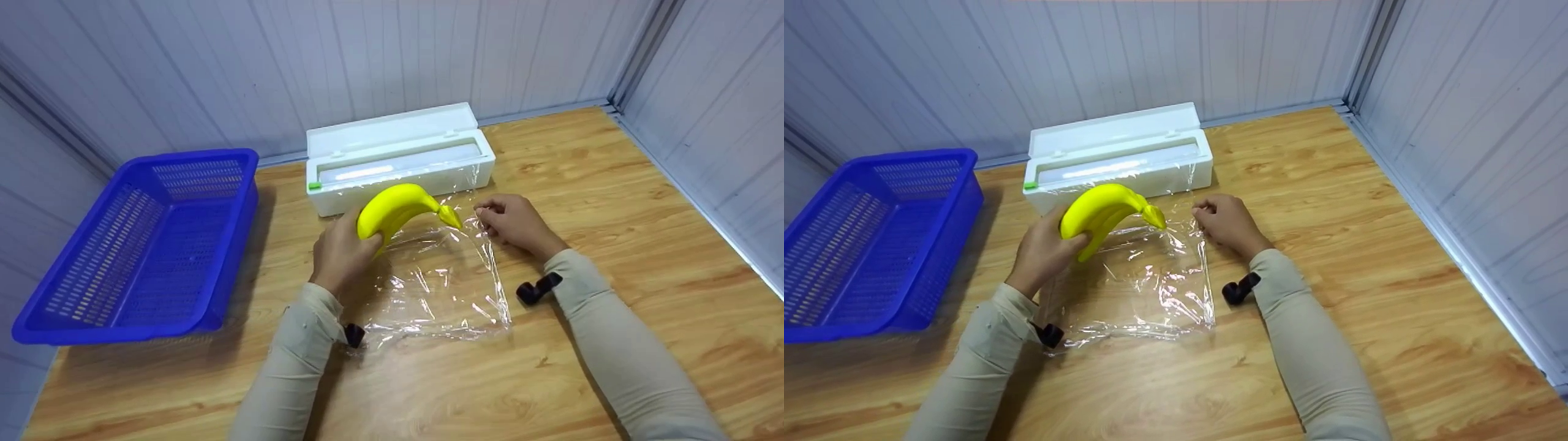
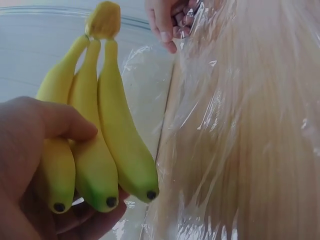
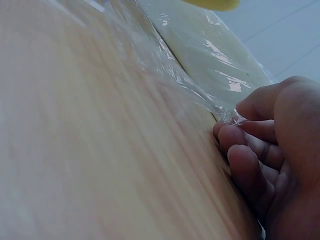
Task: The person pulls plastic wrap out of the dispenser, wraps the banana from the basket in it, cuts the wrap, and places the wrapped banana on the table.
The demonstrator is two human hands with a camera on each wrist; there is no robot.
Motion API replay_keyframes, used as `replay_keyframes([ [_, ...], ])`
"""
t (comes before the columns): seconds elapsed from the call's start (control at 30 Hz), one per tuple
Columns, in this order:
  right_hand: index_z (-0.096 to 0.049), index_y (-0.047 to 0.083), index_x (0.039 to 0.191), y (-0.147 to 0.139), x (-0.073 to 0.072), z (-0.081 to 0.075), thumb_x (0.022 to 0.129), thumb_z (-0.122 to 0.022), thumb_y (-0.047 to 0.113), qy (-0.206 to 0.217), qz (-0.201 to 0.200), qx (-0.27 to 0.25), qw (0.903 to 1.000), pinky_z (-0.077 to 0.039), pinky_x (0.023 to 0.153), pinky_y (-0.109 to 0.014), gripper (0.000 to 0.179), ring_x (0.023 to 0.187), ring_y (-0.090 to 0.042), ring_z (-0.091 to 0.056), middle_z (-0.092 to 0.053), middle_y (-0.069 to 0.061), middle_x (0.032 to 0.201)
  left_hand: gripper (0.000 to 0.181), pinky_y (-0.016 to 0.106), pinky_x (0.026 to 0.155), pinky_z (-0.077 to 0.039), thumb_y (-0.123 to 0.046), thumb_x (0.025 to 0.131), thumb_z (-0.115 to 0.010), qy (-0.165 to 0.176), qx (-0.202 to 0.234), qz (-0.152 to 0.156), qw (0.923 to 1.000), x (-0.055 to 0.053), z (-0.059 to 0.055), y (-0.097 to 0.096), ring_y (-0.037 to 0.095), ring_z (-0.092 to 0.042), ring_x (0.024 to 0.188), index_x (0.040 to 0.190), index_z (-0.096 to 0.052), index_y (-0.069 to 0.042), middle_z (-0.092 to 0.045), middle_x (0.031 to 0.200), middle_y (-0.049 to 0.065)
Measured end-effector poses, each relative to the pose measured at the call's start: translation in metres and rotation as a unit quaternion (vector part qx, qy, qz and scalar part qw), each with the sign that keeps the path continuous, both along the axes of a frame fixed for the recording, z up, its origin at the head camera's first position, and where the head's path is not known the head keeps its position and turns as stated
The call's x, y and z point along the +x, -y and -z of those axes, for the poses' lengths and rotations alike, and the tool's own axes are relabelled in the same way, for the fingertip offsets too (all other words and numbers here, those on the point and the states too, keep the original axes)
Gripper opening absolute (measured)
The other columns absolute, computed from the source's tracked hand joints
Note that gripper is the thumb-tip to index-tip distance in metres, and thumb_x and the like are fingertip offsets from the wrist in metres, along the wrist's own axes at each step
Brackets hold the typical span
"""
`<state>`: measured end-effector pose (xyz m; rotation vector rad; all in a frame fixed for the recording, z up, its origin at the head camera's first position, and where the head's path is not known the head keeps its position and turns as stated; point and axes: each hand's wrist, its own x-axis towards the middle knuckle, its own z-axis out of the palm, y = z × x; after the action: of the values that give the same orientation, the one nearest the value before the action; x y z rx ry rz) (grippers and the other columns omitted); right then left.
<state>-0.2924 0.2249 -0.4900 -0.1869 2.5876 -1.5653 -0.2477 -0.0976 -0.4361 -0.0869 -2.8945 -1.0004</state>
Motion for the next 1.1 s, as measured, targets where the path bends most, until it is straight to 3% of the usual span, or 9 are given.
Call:
replay_keyframes([
  [0.43, -0.070, 0.002, 0.113, 0.001, -0.001, -0.002, 0.100, -0.062, 0.020, -0.008, -0.005, 0.005, 0.9999, -0.053, 0.051, -0.027, 0.024, 0.067, -0.017, -0.062, -0.067, -0.012, 0.087, 0.024, 0.038, 0.058, -0.038, -0.028, 0.083, -0.074, -0.015, -0.026, 0.000, 0.9995, 0.003, 0.004, -0.003, 0.023, -0.053, 0.068, 0.100, -0.061, -0.016, -0.057, 0.076, 0.001],
  [0.73, -0.070, 0.002, 0.111, 0.002, -0.002, -0.003, 0.100, -0.062, 0.022, -0.005, -0.003, 0.009, 0.9999, -0.053, 0.052, -0.027, 0.025, 0.067, -0.016, -0.062, -0.068, -0.011, 0.087, 0.033, 0.038, 0.061, -0.040, -0.026, 0.083, -0.073, -0.031, -0.025, 0.019, 0.9990, 0.003, 0.010, -0.006, 0.021, -0.054, 0.072, 0.114, -0.066, -0.017, -0.061, 0.084, 0.000],
  [1.1, -0.070, 0.003, 0.114, 0.000, 0.002, -0.001, 0.101, -0.062, 0.021, 0.002, 0.005, 0.009, 0.9999, -0.055, 0.053, -0.028, 0.024, 0.069, -0.016, -0.063, -0.068, -0.011, 0.089, 0.040, 0.040, 0.063, -0.043, -0.026, 0.085, -0.073, -0.018, -0.042, 0.025, 0.9986, 0.002, 0.014, -0.010, 0.021, -0.056, 0.075, 0.123, -0.066, -0.018, -0.064, 0.089, 0.000],
])
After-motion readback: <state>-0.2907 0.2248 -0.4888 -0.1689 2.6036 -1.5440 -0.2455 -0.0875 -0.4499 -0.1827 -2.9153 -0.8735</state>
